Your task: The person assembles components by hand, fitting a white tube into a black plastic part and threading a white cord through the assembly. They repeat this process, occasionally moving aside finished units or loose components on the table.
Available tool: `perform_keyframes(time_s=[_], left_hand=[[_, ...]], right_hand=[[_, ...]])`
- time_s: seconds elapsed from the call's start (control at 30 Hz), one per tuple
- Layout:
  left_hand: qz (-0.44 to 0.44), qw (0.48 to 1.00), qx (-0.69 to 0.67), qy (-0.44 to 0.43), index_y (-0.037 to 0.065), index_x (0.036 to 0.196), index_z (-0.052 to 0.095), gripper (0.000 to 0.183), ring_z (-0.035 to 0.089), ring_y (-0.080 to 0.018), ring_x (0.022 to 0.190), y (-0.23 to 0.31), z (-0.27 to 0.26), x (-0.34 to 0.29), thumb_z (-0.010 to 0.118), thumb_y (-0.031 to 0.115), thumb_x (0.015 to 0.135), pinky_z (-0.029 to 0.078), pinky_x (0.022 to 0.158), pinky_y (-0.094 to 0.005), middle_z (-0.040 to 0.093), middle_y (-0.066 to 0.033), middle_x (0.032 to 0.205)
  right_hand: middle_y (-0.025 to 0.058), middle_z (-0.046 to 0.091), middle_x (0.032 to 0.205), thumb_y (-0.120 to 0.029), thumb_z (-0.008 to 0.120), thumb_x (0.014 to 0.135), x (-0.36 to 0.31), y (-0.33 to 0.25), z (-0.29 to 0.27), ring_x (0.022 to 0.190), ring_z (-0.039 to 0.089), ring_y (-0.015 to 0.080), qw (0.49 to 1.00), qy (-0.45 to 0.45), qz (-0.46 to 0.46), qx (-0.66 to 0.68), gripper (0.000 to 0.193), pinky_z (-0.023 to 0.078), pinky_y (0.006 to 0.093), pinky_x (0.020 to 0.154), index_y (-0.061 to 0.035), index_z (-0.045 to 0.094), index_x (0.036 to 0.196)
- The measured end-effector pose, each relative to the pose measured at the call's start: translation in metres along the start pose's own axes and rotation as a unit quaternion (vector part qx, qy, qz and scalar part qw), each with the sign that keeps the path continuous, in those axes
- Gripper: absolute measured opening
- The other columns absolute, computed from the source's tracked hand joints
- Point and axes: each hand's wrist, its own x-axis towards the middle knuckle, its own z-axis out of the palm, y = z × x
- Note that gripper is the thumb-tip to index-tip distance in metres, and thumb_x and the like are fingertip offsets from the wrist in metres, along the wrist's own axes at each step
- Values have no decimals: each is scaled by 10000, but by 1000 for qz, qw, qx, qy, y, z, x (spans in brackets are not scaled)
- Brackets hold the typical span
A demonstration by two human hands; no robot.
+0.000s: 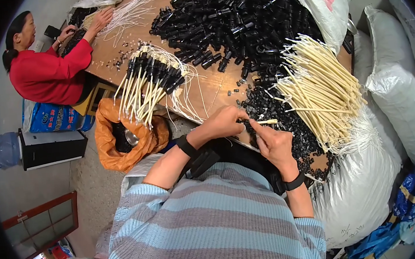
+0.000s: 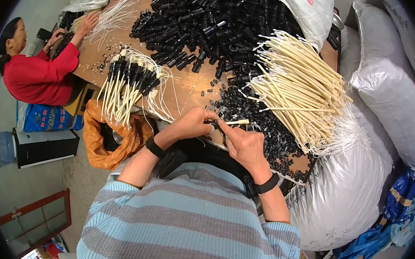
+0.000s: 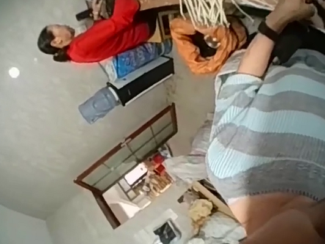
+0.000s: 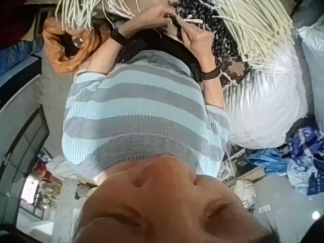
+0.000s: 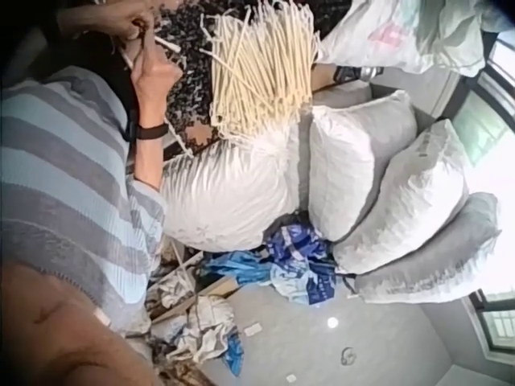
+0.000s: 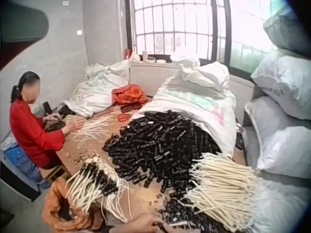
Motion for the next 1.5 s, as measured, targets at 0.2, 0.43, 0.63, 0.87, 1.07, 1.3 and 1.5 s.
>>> perform_keyframes(time_s=[0.2, 0.43, 0.63, 0.87, 1.07, 1.3, 1.5], left_hand=[[117, 970, 194, 87, 63, 954, 683, 267, 635, -370, 760, 19, 15, -15, 639, 98, 694, 492, 664, -444, 658, -176, 805], [69, 988, 92, 98, 37, 973, 674, 296, 638, -372, 782, 13, -10, -18, 593, 54, 689, 502, 690, -413, 655, -201, 830], [103, 980, 113, 130, 61, 946, 691, 275, 643, -359, 744, 7, -6, -22, 614, 53, 682, 498, 650, -420, 664, -172, 807], [156, 935, 246, 203, 74, 911, 667, 237, 634, -350, 685, 11, 1, -27, 654, 93, 676, 503, 602, -428, 647, -139, 747], [214, 836, 286, 417, 90, 861, 672, 208, 633, -283, 735, -7, -79, -43, 649, 119, 656, 467, 701, -397, 668, -80, 789], [-20, 686, 448, 573, 68, 1050, 632, 394, 479, -290, 1143, -66, -166, -57, 666, 122, 660, 267, 1026, -485, 592, -93, 1110], [167, 893, 220, 356, 54, 1078, 665, 413, 578, -328, 1097, -24, -111, 2, 562, 10, 681, 467, 954, -394, 654, -141, 1126]], right_hand=[[-10, 466, 541, -138, 720, 832, 12, 1, 1, 503, 395, 60, 911, -11, 272, 311, 120, 325, 248, 472, -26, 680, 811], [113, 708, 813, -31, 671, 834, 19, -11, 2, 622, 658, 134, 974, 81, 69, 201, 236, 495, 248, 577, -43, 709, 1067], [71, 585, 596, -75, 702, 794, 23, -13, 7, 450, 541, 217, 991, 77, -20, 105, 192, 421, 318, 447, -83, 710, 986], [46, 564, 600, -90, 732, 801, 33, -19, 13, 516, 500, 98, 919, -22, 268, 288, 148, 412, 261, 491, -28, 644, 902], [135, 678, 934, -8, 672, 829, 55, -22, -2, 798, 660, 255, 981, 169, 14, 93, 135, 515, 303, 714, 0, 673, 963], [108, 670, 969, -134, 713, 775, 49, -30, 17, 813, 660, 297, 996, 24, 15, 84, 159, 523, 355, 697, -40, 686, 900], [117, 670, 917, -145, 697, 795, 18, -8, 16, 793, 654, 315, 986, 4, 137, 92, 208, 517, 362, 675, -42, 679, 976]])
